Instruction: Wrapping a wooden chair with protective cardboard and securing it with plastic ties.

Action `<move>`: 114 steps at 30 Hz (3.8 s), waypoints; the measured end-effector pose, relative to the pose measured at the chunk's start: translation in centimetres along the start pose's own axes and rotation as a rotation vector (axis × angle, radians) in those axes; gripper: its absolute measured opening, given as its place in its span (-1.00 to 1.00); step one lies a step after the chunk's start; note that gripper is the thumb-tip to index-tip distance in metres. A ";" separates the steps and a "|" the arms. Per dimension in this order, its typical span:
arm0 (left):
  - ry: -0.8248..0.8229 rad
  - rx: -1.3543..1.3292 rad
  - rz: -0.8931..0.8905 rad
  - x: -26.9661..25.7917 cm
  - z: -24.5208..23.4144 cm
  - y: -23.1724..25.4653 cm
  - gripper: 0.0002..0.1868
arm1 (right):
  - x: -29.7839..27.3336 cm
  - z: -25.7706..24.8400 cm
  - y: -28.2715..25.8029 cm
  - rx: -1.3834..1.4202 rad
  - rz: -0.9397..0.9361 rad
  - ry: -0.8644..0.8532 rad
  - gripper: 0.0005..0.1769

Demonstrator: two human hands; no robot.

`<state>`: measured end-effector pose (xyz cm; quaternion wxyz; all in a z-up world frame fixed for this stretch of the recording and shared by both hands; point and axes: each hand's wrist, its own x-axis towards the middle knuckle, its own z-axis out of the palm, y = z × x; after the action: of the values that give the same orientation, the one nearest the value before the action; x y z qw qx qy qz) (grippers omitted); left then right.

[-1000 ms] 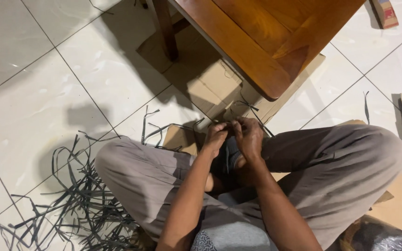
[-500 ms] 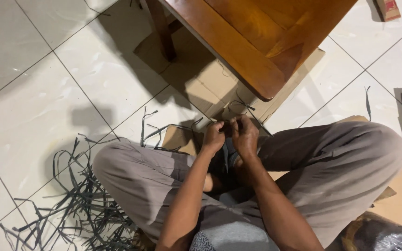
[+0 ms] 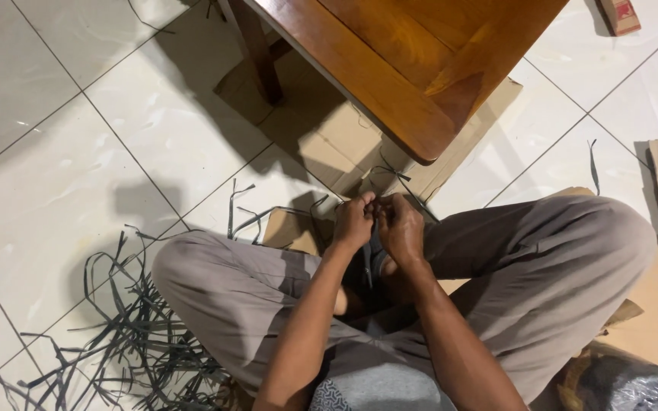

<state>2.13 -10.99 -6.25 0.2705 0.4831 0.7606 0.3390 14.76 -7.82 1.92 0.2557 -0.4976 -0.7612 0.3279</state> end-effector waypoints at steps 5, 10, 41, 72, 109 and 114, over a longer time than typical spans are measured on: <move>0.038 0.028 0.045 -0.8 0.3 1.0 -0.71 | 0.3 -0.6 1.0 -0.074 -0.004 -0.024 -0.77; 0.051 -0.227 -0.133 -2.0 -1.2 3.4 -0.74 | 0.1 -1.1 0.4 -0.070 -0.061 0.026 -0.78; 0.019 -1.566 -0.449 -0.9 1.9 0.0 -0.84 | 0.7 1.9 0.9 0.341 0.237 0.111 -0.92; 0.442 -0.064 0.125 -1.3 -3.6 4.2 -0.96 | 1.0 -1.3 0.9 -0.102 0.006 0.141 -0.95; -0.061 -0.247 -0.215 2.9 0.0 0.3 -0.78 | 1.1 -0.9 2.7 -0.087 0.041 0.165 -0.89; -0.018 -0.507 -0.218 3.1 1.1 -0.5 -0.71 | -0.3 -1.7 -0.2 -0.121 0.060 0.100 -0.81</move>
<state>1.45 -8.01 -7.53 0.4243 0.3180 0.6967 0.4832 15.99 -7.73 3.16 0.2531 -0.5504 -0.7508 0.2634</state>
